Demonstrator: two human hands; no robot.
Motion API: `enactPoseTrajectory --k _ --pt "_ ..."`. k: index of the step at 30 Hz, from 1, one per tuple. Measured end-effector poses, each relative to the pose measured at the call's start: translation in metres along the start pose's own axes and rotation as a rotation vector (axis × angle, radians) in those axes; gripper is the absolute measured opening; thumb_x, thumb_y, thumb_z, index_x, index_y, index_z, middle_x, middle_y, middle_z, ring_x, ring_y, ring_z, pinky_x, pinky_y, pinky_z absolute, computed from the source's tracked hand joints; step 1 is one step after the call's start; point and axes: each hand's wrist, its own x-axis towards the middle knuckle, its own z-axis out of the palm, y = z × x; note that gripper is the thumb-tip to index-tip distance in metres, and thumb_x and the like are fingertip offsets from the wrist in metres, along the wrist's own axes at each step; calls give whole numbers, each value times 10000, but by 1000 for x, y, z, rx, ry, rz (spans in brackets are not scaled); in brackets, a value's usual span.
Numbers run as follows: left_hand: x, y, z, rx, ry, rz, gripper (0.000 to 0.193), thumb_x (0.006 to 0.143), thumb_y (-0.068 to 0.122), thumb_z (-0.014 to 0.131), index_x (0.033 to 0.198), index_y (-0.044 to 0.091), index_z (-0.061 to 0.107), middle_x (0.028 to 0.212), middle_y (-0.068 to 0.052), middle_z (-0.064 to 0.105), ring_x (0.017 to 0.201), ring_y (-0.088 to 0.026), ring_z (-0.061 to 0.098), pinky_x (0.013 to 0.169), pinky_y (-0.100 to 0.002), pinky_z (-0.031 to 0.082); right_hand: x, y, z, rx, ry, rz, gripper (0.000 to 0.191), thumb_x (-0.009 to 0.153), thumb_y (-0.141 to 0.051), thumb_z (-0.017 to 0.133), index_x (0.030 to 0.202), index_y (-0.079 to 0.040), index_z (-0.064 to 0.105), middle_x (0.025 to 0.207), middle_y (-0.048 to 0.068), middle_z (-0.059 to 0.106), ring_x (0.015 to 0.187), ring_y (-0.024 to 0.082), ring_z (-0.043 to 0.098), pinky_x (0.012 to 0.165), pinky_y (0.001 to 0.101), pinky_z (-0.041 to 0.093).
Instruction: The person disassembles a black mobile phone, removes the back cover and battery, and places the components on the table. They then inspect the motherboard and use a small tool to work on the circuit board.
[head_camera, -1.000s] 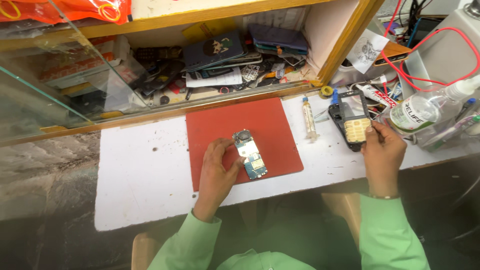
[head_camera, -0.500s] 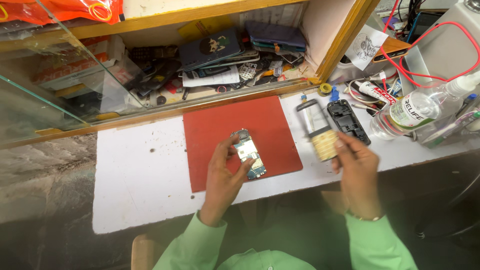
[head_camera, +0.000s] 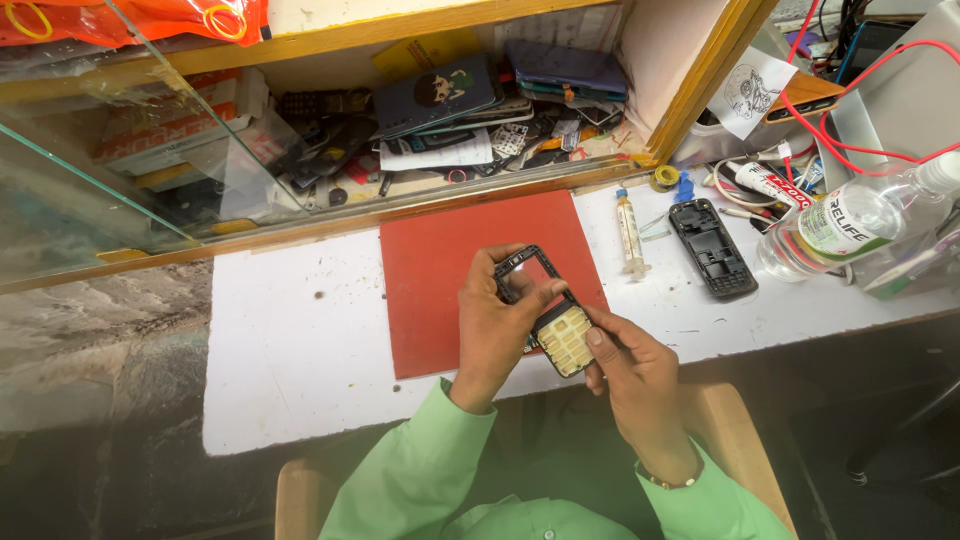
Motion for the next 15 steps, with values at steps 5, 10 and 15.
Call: enactPoseTrajectory --k 5,10,15 --pt "1 -2 1 -152 -6 -10 197 1019 144 630 1139 -11 616 734 11 595 636 -39 543 558 -213 467 -2 1 1 -3 7 13 363 976 -171 653 1285 13 696 802 37 683 585 68 553 503 220 452" --pt "2 -6 -8 -139 -106 0 250 1059 92 446 1250 -13 567 791 -5 627 677 -50 562 618 -224 483 1 -7 -1 -2 36 22 364 967 -169 659 1278 18 695 821 45 700 579 67 532 502 217 444" --pt "1 -15 -16 -212 -240 -8 345 1012 56 473 1348 -21 466 848 -27 635 751 -68 591 701 -238 513 3 -13 -4 -23 21 8 351 967 -169 659 1257 24 704 835 47 708 569 65 531 490 217 432"
